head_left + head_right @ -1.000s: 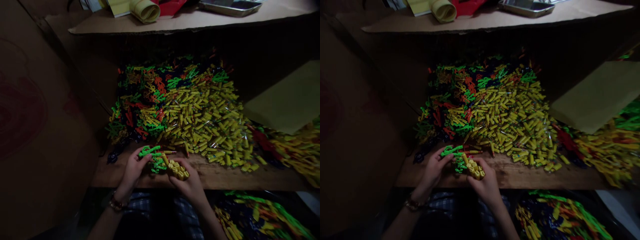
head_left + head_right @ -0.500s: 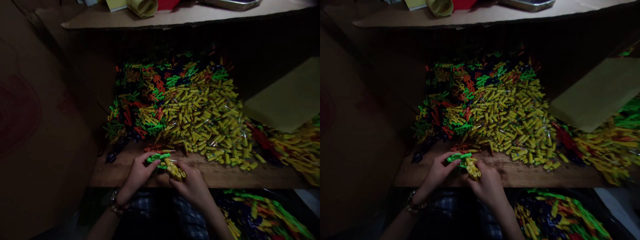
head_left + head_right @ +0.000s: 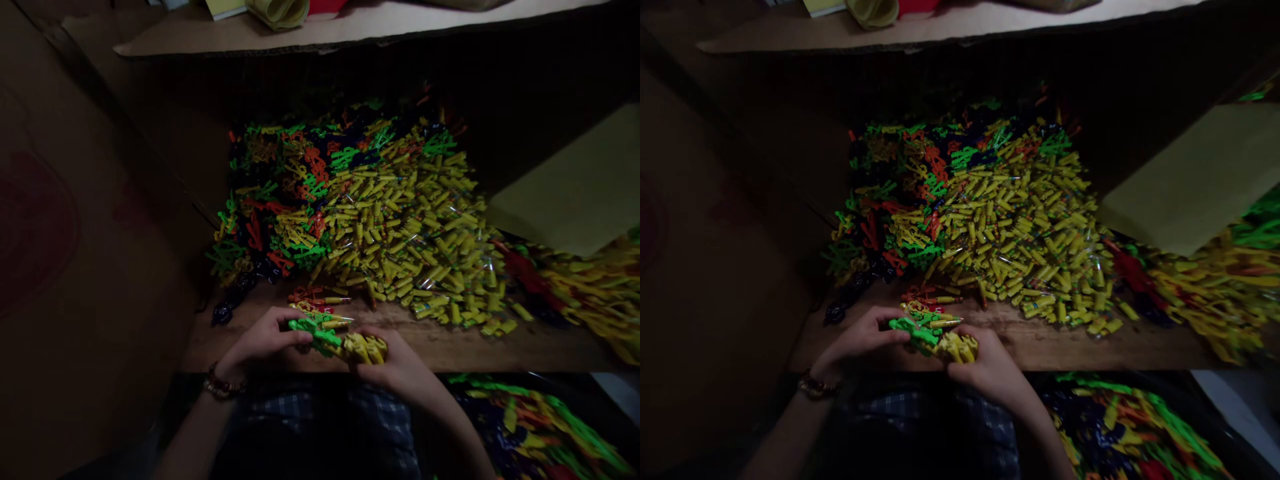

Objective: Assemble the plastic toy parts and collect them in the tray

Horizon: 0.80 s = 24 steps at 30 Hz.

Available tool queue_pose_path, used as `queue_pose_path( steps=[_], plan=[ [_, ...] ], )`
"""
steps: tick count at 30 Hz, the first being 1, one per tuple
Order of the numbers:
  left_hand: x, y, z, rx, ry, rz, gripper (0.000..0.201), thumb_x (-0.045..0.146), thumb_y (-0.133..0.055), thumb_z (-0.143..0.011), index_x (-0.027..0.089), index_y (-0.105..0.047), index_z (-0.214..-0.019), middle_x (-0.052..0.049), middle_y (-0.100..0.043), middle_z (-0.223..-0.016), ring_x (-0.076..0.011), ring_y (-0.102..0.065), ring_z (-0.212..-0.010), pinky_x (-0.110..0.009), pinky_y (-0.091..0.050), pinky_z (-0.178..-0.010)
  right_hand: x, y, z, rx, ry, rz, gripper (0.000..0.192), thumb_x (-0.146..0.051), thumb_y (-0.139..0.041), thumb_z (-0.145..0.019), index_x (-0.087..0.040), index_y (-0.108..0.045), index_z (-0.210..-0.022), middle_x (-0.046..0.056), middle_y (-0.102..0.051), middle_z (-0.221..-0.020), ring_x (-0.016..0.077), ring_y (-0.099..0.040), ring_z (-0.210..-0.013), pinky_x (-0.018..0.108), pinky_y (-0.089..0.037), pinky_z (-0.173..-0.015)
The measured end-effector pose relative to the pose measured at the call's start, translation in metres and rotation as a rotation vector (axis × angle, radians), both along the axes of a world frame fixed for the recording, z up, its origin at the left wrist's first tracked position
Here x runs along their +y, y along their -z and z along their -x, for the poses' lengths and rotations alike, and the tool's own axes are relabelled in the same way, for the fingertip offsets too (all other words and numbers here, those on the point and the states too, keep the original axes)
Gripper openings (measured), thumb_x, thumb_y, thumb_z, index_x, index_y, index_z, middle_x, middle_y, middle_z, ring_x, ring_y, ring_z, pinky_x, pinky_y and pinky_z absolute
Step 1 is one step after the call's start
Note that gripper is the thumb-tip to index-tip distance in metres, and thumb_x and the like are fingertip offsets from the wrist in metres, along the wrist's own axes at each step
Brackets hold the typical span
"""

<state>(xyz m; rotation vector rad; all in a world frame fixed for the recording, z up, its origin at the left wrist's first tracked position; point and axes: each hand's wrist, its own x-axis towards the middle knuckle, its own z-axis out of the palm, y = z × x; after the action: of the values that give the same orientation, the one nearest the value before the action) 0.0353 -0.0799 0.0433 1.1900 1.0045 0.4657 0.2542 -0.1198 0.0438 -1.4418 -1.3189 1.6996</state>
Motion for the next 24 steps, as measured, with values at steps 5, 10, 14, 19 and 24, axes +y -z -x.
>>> queue_pose_path(
  steps=[5,10,14,19,24],
  plan=[
    [0.004,0.008,0.001,0.141,-0.03,-0.11,0.034,0.038,-0.064,-0.075,0.013,-0.067,-0.099,-0.008,-0.071,-0.092,-0.0185,-0.065,-0.077,-0.027,-0.05,-0.068,0.013,0.023,-0.015,0.019,0.011,0.02,0.024,-0.022,-0.063,-0.056,-0.017,-0.063,-0.079,-0.001,-0.064,-0.067,0.0175,-0.057,-0.061,0.025,-0.045,-0.055],
    [0.016,0.017,0.005,0.678,-0.23,-0.637,0.029,0.032,-0.057,-0.083,0.017,-0.064,-0.107,-0.008,-0.07,-0.102,-0.0213,-0.062,-0.091,-0.034,-0.048,-0.084,0.031,0.046,-0.026,-0.41,0.12,-0.54,0.028,-0.024,-0.058,-0.066,-0.018,-0.059,-0.094,0.007,-0.068,-0.092,0.0225,-0.063,-0.085,0.032,-0.049,-0.075],
    [0.036,0.023,-0.01,0.934,-0.144,-0.75,0.025,0.026,-0.047,-0.09,0.016,-0.063,-0.105,-0.01,-0.069,-0.106,-0.0216,-0.06,-0.1,-0.033,-0.045,-0.089,0.047,0.048,-0.006,-0.733,-0.122,-0.606,0.033,-0.013,-0.055,-0.072,-0.018,-0.054,-0.105,0.009,-0.067,-0.101,0.0207,-0.063,-0.093,0.027,-0.047,-0.077],
    [0.063,0.029,-0.039,1.01,-0.016,-0.645,0.022,0.026,-0.053,-0.085,0.016,-0.065,-0.1,-0.012,-0.071,-0.092,-0.0248,-0.066,-0.086,-0.031,-0.049,-0.073,0.067,0.039,0.02,-0.906,-0.216,-0.568,0.022,-0.007,-0.045,-0.078,-0.015,-0.055,-0.096,0.014,-0.067,-0.089,0.0264,-0.064,-0.081,0.029,-0.042,-0.062],
    [0.063,0.028,-0.032,0.948,0.062,-0.637,0.02,0.026,-0.061,-0.079,0.014,-0.065,-0.095,-0.012,-0.07,-0.091,-0.0248,-0.066,-0.084,-0.03,-0.048,-0.071,0.063,0.037,0.012,-0.898,-0.297,-0.611,0.022,-0.006,-0.045,-0.079,-0.016,-0.054,-0.096,0.01,-0.066,-0.092,0.0222,-0.062,-0.084,0.026,-0.041,-0.065]
  ],
)
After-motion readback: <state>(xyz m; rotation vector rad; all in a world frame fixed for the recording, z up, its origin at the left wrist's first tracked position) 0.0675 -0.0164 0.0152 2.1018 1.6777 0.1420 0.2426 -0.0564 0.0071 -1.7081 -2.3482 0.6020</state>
